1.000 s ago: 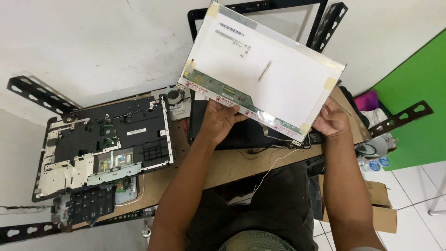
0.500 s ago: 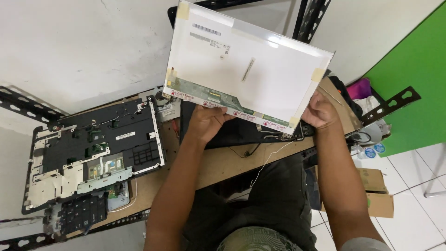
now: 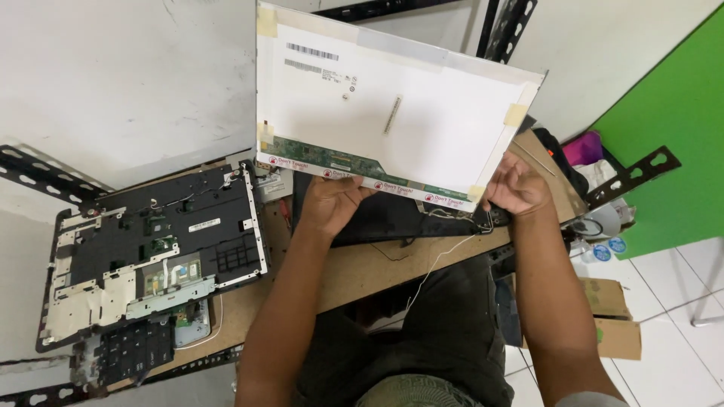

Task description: Disassembling a laptop screen assembly to clean the back of the LCD panel using a screwdriver and a cloth.

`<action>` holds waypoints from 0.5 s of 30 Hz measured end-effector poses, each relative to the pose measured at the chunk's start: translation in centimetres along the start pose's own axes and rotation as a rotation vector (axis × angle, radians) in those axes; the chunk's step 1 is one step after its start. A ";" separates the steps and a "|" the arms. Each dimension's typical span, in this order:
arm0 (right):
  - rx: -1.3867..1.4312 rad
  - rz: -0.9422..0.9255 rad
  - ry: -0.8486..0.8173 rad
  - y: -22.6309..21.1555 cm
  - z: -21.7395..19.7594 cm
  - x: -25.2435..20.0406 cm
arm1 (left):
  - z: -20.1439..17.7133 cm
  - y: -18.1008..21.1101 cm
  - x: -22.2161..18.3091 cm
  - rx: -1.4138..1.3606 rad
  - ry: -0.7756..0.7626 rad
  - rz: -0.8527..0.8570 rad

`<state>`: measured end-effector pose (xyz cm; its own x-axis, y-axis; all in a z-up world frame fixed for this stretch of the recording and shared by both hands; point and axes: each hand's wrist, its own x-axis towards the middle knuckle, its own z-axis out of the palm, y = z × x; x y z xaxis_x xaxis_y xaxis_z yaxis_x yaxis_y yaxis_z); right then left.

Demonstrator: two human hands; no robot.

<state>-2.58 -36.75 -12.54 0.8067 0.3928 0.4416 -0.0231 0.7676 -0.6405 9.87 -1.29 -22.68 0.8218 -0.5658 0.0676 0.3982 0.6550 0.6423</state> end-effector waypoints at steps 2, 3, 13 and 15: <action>-0.006 0.006 -0.026 -0.1 -0.2 0.0 | 1.3 0.3 -0.2 -0.004 -0.008 0.011; -0.008 0.011 -0.041 0.0 -0.2 -0.3 | 1.8 0.3 -0.5 -0.010 -0.013 0.013; -0.015 0.000 0.004 0.7 -1.0 -1.0 | 1.3 -1.6 -0.1 -0.043 -0.038 0.007; -0.027 -0.004 0.021 0.2 0.8 -0.2 | 1.0 -2.0 0.2 -0.043 -0.046 0.006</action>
<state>-3.24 -36.29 -12.28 0.8187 0.3791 0.4313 -0.0039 0.7548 -0.6559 8.88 -3.21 -23.15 0.8047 -0.5839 0.1072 0.4116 0.6789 0.6080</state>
